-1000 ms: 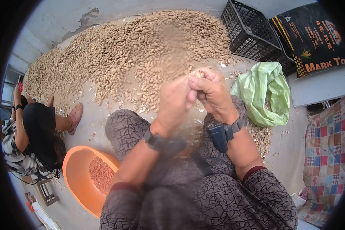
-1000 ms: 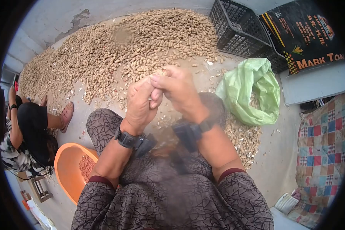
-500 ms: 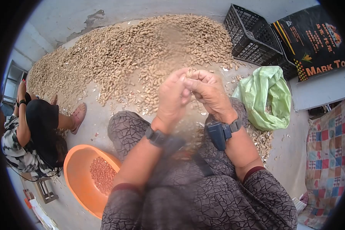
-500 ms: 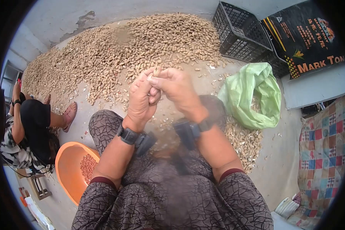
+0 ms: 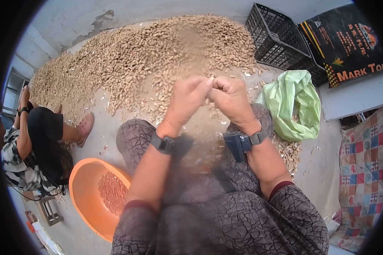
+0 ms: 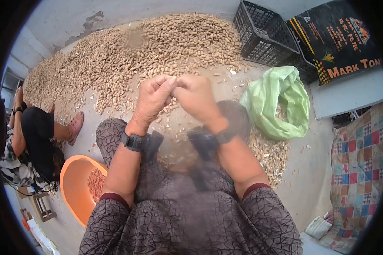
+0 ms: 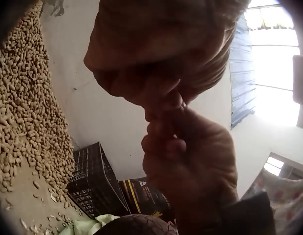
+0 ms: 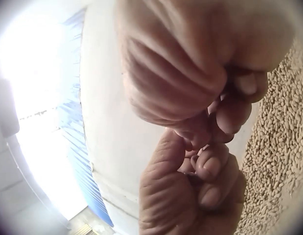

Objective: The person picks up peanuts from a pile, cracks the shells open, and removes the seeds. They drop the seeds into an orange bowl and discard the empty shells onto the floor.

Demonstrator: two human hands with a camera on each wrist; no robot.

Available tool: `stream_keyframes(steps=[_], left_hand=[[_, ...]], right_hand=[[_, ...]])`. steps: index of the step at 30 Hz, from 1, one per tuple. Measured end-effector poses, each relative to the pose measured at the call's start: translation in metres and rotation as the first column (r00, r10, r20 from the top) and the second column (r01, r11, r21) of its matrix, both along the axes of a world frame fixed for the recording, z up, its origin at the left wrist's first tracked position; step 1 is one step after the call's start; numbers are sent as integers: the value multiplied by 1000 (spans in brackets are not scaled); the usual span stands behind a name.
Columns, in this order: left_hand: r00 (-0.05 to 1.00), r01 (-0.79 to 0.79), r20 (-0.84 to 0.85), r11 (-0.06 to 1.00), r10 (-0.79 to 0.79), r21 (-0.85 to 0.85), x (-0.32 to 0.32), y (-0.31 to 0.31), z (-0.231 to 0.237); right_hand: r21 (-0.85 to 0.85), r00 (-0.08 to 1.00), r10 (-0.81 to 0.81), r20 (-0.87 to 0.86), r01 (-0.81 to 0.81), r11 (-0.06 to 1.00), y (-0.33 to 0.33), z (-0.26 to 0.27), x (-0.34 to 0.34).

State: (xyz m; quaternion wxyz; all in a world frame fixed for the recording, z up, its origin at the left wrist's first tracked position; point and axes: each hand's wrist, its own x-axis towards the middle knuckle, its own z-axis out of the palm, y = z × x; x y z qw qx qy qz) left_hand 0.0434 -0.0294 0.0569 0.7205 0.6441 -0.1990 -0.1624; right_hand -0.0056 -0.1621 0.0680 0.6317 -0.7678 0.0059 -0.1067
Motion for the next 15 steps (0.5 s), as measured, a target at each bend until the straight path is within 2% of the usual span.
stream_keyframes(steps=[1,2,4,9,11,15], left_hand=[[999,10,37,999,-12,42,2,1,0],[999,12,32,999,-13,45,4,2,-3],[998,68,8,997,-67,-47,5,4,-3],[997,60,55,992,-55,-111,-1,1,-9],[999,23,-37,988,-29,-154,-5,-1,-6],[996,13,-83,981,-29,-195,-8,-3,-8]], right_hand=[[-80,1000,-1,21,3,997,0,1,-1],[-78,1000,-3,15,4,997,0,1,-2],[-12,998,68,-12,-68,998,-3,2,-3],[64,994,89,-60,-85,994,-7,9,-6],[74,994,96,-60,-91,993,-9,9,-7],[113,990,108,-86,-98,989,-11,10,-8]])
